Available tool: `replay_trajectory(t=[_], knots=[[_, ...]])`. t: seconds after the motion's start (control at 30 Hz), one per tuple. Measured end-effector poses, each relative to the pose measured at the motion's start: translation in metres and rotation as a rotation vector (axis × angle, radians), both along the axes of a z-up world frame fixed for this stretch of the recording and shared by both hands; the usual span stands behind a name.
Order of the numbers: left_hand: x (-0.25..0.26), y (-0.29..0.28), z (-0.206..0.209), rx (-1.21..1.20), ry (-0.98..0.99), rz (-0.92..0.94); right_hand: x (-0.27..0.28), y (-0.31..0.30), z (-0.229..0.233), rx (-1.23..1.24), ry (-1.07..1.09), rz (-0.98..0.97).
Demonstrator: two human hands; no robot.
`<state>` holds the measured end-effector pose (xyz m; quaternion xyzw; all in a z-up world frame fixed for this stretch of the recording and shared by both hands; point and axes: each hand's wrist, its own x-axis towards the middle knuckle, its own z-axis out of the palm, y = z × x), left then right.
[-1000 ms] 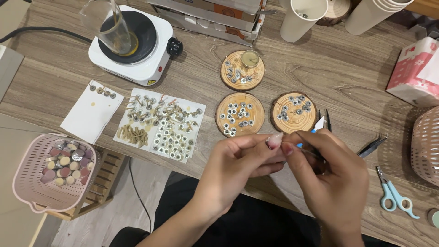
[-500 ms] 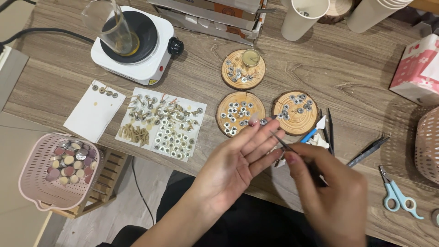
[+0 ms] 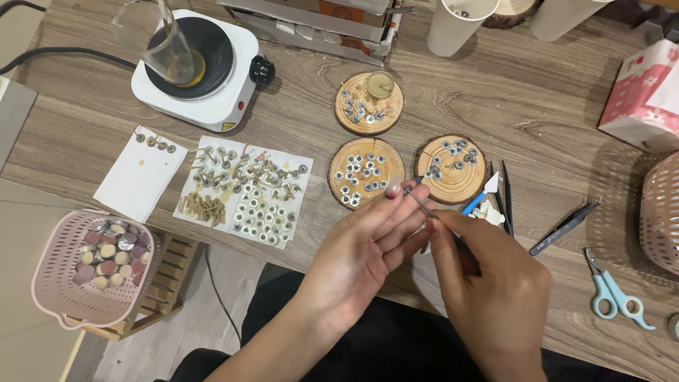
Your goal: The recorder is attaching metal wick tabs to candle wicks using tweezers and a small tool at a candle-making workshop desk.
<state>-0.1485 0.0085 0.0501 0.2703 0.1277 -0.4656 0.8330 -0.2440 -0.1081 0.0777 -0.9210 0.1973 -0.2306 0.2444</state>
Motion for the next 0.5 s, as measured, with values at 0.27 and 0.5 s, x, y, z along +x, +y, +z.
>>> replay_trajectory(t=[0.27,0.5], knots=[[0.006,0.002,-0.012,0.058,-0.133,-0.002,0.005,-0.004,0.007,-0.097,-0.015,0.056],[0.013,0.008,-0.012,0.151,-0.461,0.02,0.005,-0.031,-0.012,0.497,0.114,0.007]])
